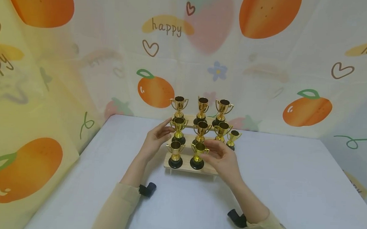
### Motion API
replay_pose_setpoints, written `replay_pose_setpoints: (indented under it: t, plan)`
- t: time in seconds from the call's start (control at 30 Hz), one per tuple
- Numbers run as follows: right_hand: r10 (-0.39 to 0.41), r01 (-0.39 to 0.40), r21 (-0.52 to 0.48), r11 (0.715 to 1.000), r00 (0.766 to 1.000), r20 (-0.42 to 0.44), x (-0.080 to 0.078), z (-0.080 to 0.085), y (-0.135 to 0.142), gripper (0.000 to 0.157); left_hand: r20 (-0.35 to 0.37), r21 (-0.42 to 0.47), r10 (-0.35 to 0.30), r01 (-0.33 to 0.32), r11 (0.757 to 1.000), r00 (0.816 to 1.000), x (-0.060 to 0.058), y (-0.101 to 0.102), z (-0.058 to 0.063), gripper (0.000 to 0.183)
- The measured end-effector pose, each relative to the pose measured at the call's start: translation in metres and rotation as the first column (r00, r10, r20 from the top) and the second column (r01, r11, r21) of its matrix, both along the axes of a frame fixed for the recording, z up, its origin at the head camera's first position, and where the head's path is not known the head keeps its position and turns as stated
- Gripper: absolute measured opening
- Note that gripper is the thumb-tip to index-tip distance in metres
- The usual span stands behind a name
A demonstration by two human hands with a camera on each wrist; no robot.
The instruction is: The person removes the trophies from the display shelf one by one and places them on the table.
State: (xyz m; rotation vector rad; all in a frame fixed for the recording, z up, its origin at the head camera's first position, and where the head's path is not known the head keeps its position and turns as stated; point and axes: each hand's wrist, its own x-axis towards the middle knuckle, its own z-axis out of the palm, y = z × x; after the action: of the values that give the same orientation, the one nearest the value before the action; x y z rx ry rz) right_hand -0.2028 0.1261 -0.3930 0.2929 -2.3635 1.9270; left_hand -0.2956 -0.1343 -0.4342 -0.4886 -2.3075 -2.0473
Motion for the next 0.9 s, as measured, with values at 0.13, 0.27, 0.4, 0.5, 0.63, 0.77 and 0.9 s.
replay_pose_setpoints:
  t: [0.13, 0.27, 0.4, 0.5, 0.63, 0.77, 0.9]
  plan:
    - [-0.011, 0.011, 0.010, 1.000, 1.000, 0.006, -0.002, -0.001, -0.004, 0.047, 0.000, 0.002, -0.004, 0.004, 1.000, 1.000, 0.000, 0.000, 0.000, 0.063]
    - [-0.023, 0.023, 0.013, 1.000, 1.000, 0.014, -0.003, -0.002, -0.006, 0.047, 0.004, 0.003, -0.004, 0.004, 1.000, 1.000, 0.000, 0.000, -0.001, 0.063]
    - [-0.035, 0.034, 0.028, 0.999, 0.999, 0.020, -0.004, -0.002, -0.009, 0.047, -0.002, 0.003, -0.004, 0.004, 1.000, 1.000, 0.000, 0.000, -0.001, 0.063]
    - [-0.046, 0.045, 0.035, 0.998, 0.999, 0.028, -0.005, -0.003, -0.011, 0.046, -0.004, 0.008, -0.005, 0.005, 1.000, 1.000, 0.000, -0.001, -0.001, 0.063]
    - [-0.055, 0.053, 0.041, 0.998, 0.998, 0.035, -0.005, -0.004, -0.013, 0.045, -0.008, 0.021, -0.010, 0.010, 1.000, 1.000, 0.000, -0.001, -0.002, 0.064]
    - [-0.053, 0.052, 0.042, 0.998, 0.998, 0.031, -0.006, -0.004, -0.013, 0.044, -0.012, 0.024, -0.009, 0.010, 1.000, 1.000, 0.000, 0.000, -0.002, 0.064]
    - [-0.053, 0.051, 0.045, 0.998, 0.998, 0.027, -0.005, -0.004, -0.012, 0.043, -0.008, 0.018, -0.002, 0.002, 1.000, 1.000, 0.000, 0.000, -0.001, 0.063]
